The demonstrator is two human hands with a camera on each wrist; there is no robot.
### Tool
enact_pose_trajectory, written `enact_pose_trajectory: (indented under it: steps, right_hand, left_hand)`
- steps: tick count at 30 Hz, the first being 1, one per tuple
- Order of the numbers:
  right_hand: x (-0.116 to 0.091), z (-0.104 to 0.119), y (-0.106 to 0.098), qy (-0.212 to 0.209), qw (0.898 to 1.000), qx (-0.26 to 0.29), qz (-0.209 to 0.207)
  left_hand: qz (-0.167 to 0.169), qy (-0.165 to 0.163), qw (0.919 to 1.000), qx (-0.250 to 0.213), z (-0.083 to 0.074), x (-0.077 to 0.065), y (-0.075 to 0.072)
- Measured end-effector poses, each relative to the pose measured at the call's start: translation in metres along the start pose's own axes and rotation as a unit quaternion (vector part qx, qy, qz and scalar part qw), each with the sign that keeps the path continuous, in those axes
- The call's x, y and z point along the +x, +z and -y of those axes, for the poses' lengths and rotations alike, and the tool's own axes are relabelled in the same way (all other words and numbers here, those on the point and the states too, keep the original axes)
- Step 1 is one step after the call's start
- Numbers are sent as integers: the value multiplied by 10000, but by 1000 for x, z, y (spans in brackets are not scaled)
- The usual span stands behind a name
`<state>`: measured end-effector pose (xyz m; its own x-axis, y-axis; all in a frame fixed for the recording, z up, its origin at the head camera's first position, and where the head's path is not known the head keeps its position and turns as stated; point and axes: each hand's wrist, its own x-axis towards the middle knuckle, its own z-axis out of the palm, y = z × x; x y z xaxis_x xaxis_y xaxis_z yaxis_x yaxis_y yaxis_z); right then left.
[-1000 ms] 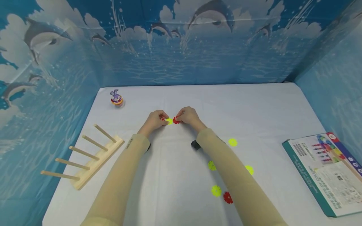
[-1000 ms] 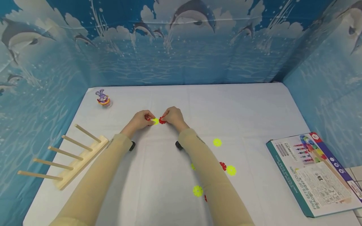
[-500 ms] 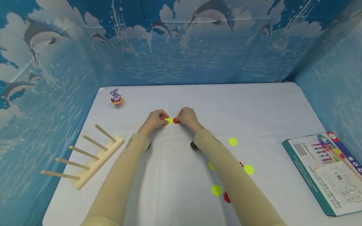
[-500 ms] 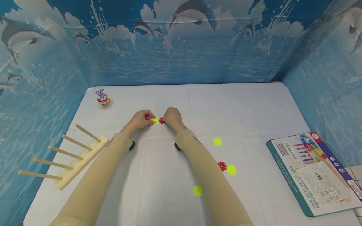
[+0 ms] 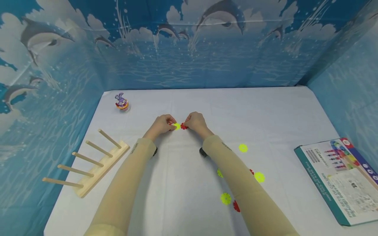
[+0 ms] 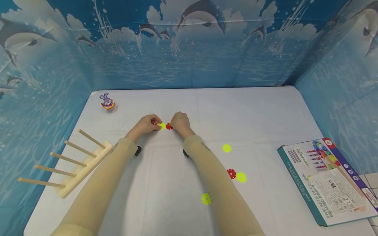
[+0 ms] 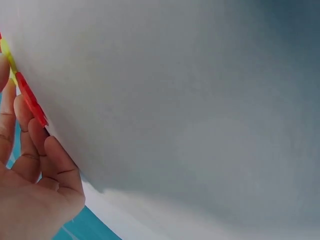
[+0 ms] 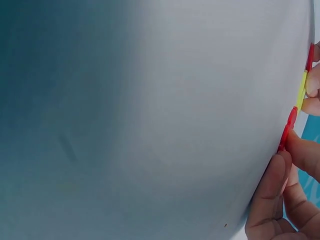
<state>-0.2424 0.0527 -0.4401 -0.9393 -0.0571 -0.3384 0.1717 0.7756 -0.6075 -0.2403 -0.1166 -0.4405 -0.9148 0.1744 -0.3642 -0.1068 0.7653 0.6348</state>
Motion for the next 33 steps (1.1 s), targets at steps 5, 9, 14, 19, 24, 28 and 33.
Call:
enact_pose_trajectory:
  steps: [5,9,14,19,24,28,33]
  right_hand:
    - [-1,-1,0,13,10000,68,9]
    - [-1,-1,-1,-23,10000,69,15]
    - [-1,-2,-1,-126,9999,47,22]
    - [0,-1,-1,-183,9998,-43,3]
    - [1,-1,-3,-192,9998,-84,29]
    - [1,-4,-7,-197,9997,-69,158]
    - [-1,-13,-23,-135,9982,315,499]
  left_hand:
    - [-76,112,9999,32,-1,0,1]
    - [-107,394,9992,33,-3,3,3]
    - [14,652,9977,181,-7,8,6]
    - [-19,649,9970,425,-12,12,11]
    - [-144,656,9969,406,-15,14,15]
    - [-168,676,9970,336,-18,11,16]
    - [-183,647,9972,328,-19,12,16]
